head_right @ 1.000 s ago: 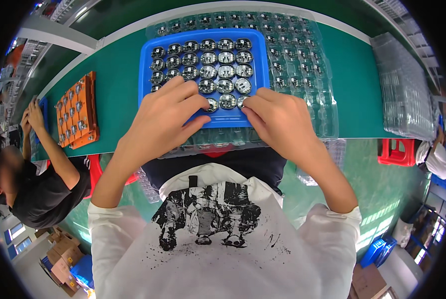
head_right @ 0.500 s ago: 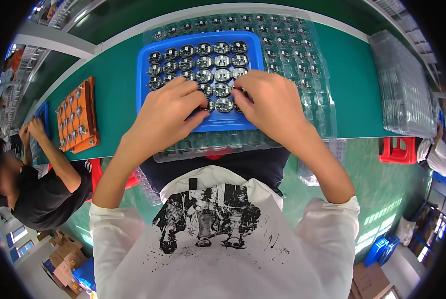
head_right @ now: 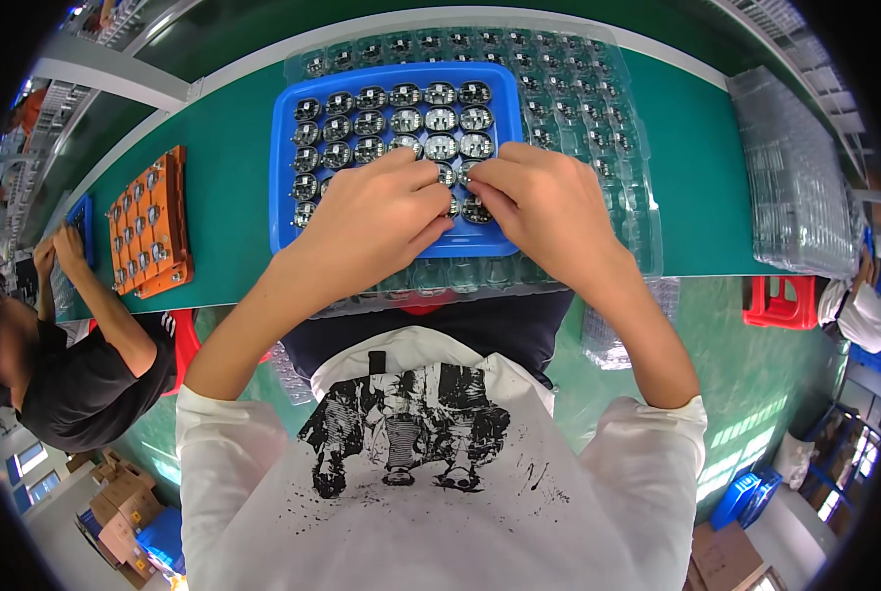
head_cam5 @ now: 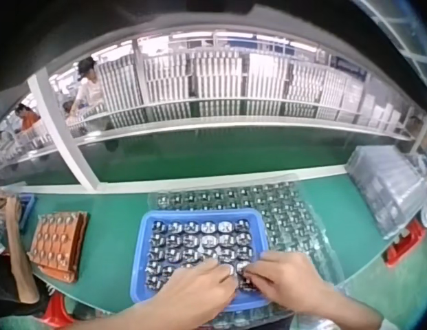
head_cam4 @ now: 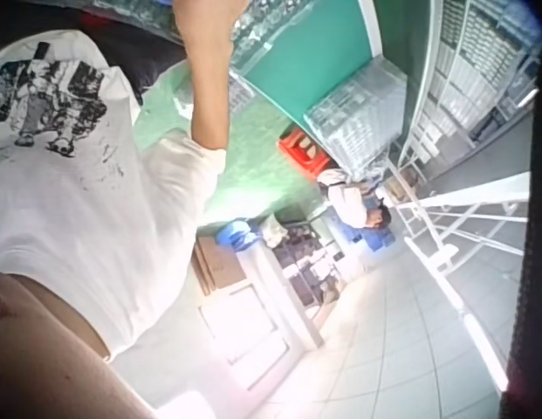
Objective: Manually sorting and placing small electronic components into grid trays on an assembly line.
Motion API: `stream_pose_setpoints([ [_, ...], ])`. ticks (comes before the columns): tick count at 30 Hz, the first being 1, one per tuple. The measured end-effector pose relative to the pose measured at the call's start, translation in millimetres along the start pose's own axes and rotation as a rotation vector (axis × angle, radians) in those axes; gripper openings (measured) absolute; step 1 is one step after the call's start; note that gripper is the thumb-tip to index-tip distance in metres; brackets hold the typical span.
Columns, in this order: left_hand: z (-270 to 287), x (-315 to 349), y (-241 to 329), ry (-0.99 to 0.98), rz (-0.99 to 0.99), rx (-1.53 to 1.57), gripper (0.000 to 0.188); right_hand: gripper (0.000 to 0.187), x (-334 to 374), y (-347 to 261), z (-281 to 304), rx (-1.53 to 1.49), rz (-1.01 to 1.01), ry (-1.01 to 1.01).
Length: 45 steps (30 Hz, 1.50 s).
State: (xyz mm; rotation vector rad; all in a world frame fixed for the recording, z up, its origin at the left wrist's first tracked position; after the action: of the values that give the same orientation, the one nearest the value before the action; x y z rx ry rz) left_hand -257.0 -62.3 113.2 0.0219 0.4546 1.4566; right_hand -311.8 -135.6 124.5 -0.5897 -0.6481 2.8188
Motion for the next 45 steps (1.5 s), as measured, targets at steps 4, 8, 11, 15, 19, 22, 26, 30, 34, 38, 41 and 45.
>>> stream_pose_setpoints([
  [4,0,1,-1,0.009,0.007,-0.011,0.016,0.013,0,1,-1,-0.018,0.001,-0.011],
  [8,6,0,0,0.021,0.001,0.014,0.012,0.015,-2,8,5,-0.102,-0.085,-0.031],
  [11,18,-3,-2,0.024,0.024,0.066,0.01,0.015,-6,15,14,-0.103,-0.055,0.028],
  [15,39,-9,-26,0.12,0.099,0.065,0.013,0.014,-18,33,18,-0.1,-0.062,0.062],
  [19,43,-23,-58,0.175,0.154,0.053,0.011,0.013,-33,44,17,-0.06,-0.033,0.086],
  [22,37,-38,-68,0.203,0.116,0.009,0.011,0.013,-42,48,14,-0.018,-0.006,0.087],
  [26,25,-56,-72,0.161,0.091,-0.015,0.011,0.013,-53,45,9,0.058,0.054,0.083],
  [30,14,-62,-74,0.124,0.077,-0.043,0.011,0.01,-58,45,0,0.064,0.091,0.053],
  [34,11,-60,-76,0.115,0.067,-0.057,0.012,0.009,-58,46,-1,0.054,0.108,0.083],
  [38,11,-62,-76,0.098,0.05,-0.069,0.013,0.01,-59,46,-1,0.037,0.104,0.09],
  [41,20,-59,-83,0.105,0.117,-0.018,0.016,0.011,-58,48,7,-0.009,0.037,0.073],
  [45,52,-46,-108,0.12,0.13,0.092,0.017,0.012,-49,38,18,-0.07,0.039,0.038],
])
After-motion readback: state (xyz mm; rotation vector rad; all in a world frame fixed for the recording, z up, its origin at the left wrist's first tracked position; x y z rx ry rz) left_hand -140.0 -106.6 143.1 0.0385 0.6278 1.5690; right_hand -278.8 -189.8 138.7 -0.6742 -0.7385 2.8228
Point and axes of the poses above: each hand's wrist, its own x-axis away from the middle knuckle, its own z-axis out of the back of the hand, y = z × x, the point moved 10 cm from there along -x, towards the middle knuckle
